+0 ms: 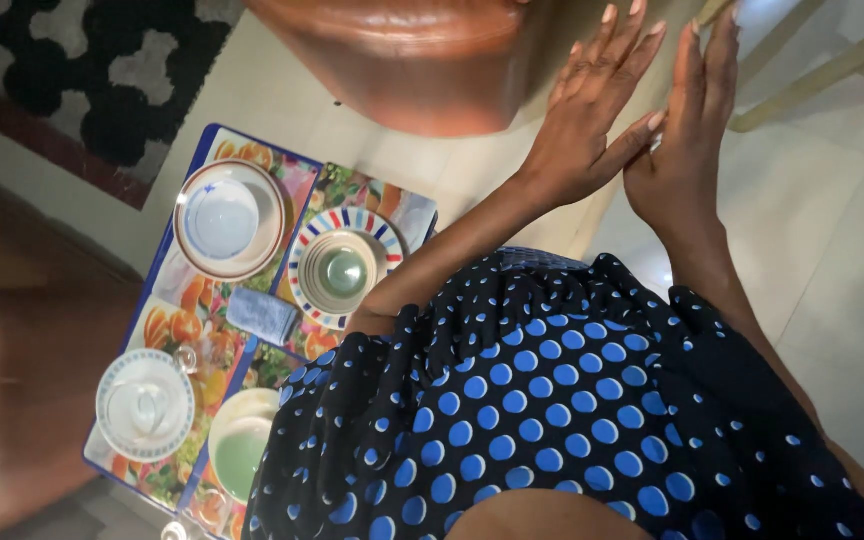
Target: Cleaning a laminated menu, plates, and a glass with a cloth on a dining table.
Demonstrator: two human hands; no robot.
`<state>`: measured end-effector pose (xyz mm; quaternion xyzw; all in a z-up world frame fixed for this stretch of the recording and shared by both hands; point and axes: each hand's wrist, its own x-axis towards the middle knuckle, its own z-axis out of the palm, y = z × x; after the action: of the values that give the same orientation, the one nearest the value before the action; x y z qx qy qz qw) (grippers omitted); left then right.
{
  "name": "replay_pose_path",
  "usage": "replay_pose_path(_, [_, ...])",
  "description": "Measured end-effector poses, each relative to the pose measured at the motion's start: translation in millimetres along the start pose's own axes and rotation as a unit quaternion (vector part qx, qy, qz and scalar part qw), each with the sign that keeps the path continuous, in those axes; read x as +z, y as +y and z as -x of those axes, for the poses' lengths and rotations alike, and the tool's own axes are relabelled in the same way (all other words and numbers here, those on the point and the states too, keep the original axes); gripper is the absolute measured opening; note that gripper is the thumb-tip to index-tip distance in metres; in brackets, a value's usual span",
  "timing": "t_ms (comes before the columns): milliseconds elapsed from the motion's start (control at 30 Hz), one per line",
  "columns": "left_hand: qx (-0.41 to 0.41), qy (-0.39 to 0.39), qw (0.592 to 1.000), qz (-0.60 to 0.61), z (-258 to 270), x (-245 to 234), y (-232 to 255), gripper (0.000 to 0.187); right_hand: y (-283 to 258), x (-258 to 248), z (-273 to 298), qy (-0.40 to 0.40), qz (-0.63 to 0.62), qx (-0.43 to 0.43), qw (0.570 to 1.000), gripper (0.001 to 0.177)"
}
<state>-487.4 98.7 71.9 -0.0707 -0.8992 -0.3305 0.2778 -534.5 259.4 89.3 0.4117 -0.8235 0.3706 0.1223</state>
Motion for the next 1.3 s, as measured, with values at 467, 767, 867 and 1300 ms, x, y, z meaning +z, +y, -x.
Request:
replay_pose_path(467, [0.039, 0.021, 0.998, 0.046, -73, 5, -65, 0.091, 49, 25, -77, -0.003, 0.048, 0.025, 0.999, 0.085])
replay_pose_path(767, [0.035, 0.02, 0.997, 0.065, -110, 5, -103, 0.09, 65, 43, -121, -0.013, 0.063, 0.035, 0.997, 0.085])
replay_pose_path(867, [0.03, 0.018, 0.997, 0.069, -119, 11, -109, 0.09, 77, 47, -125, -0.01, 0.069, 0.012, 0.997, 0.084])
replay_pose_path(1300, [0.062, 0.02, 0.996, 0.063, -205, 75, -116, 0.089, 142, 9, -176, -0.015, 0.099, 0.037, 0.994, 0.07])
